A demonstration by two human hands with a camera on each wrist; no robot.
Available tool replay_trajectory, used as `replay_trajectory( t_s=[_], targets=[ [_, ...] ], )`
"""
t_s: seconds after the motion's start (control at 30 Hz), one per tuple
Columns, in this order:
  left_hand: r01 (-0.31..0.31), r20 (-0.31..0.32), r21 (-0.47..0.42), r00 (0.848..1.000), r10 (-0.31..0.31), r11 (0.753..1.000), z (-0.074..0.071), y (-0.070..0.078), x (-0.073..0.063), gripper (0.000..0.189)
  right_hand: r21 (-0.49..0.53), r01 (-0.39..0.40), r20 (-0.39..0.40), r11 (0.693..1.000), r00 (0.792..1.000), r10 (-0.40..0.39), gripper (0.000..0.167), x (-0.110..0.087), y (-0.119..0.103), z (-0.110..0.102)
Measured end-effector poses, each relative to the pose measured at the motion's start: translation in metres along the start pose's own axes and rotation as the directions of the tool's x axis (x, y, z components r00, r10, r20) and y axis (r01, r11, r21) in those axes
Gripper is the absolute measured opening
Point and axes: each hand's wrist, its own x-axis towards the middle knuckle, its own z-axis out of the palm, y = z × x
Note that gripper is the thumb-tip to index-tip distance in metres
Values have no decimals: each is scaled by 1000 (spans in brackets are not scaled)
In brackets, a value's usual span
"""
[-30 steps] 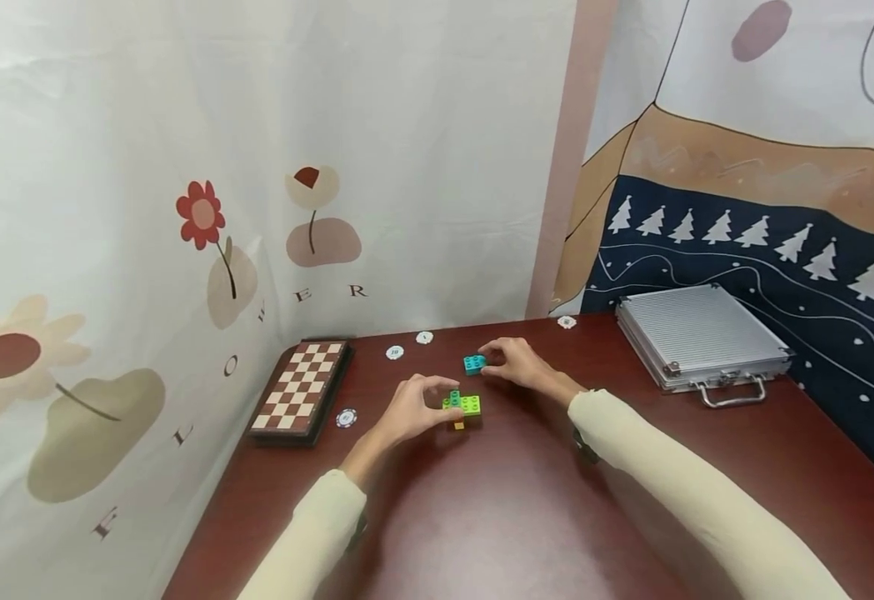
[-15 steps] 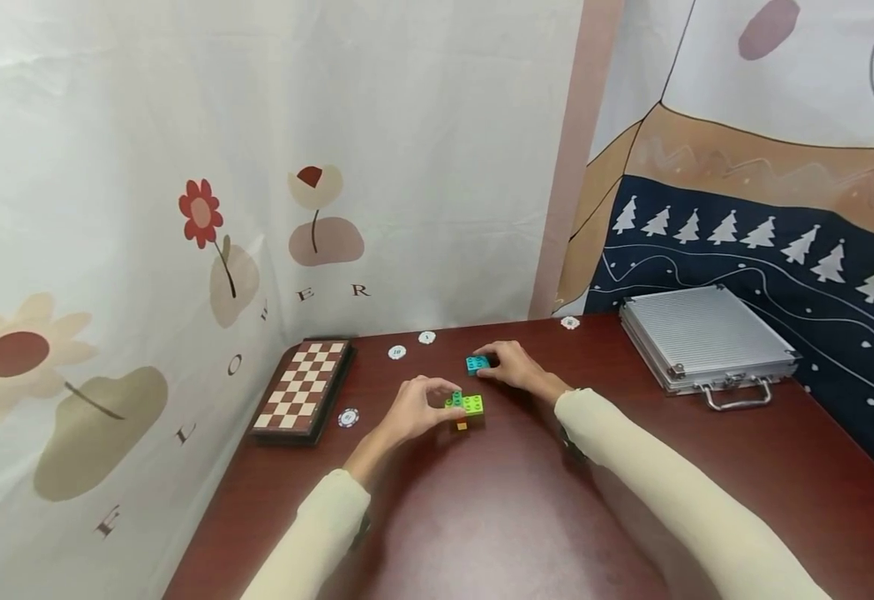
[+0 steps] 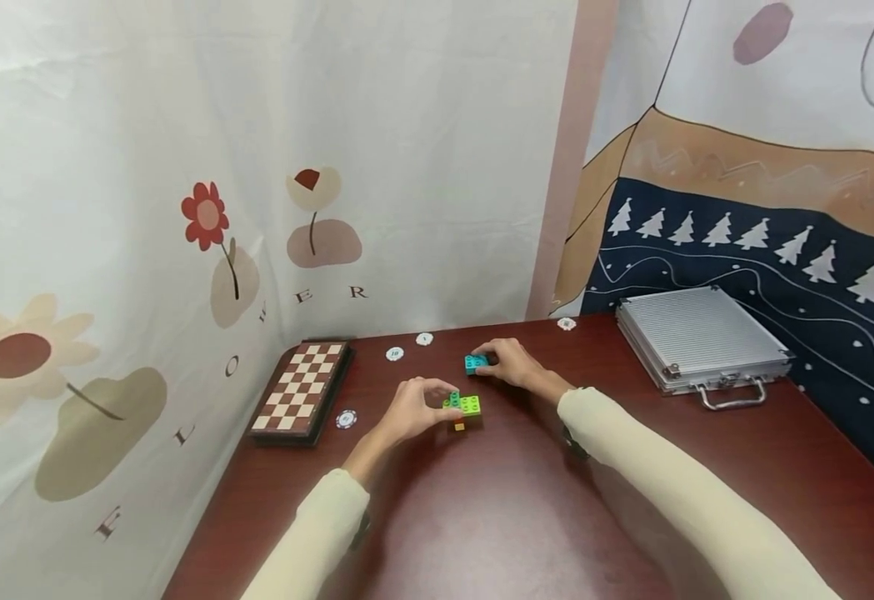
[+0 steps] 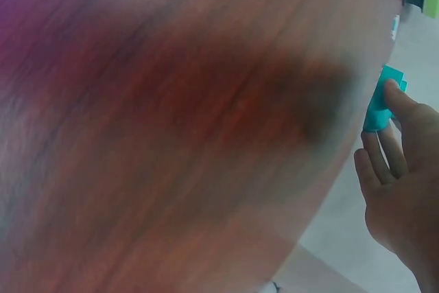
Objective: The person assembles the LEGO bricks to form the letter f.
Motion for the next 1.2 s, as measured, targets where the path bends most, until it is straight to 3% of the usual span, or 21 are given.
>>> replay_trajectory(
  t_s=[0.17,0.4,0.7,0.87,1.2],
  targets=[
    [6,3,-5,1000,-6,1000,0,0,0,39,7,36,-23,999,999,-36,34,-7,-9,-14],
    [16,2,-22,1000,-16,1000,-1,0,-1,39,18,153,-39,988,988,-152,33,-20,-27,-30],
    [40,-1,1,999,-40,999,1,0,0,34,57,238,1,970,971,-238,33,-44,-53,-42],
    [20,-9,4,1000,-20,1000,1,-1,0,38,40,290,0,956,957,-290,32,-54,-62,-39],
    [15,-29,7,999,-15,1000,2,0,0,38,81,301,38,950,952,-305,33,-58,-70,-24]
  ],
)
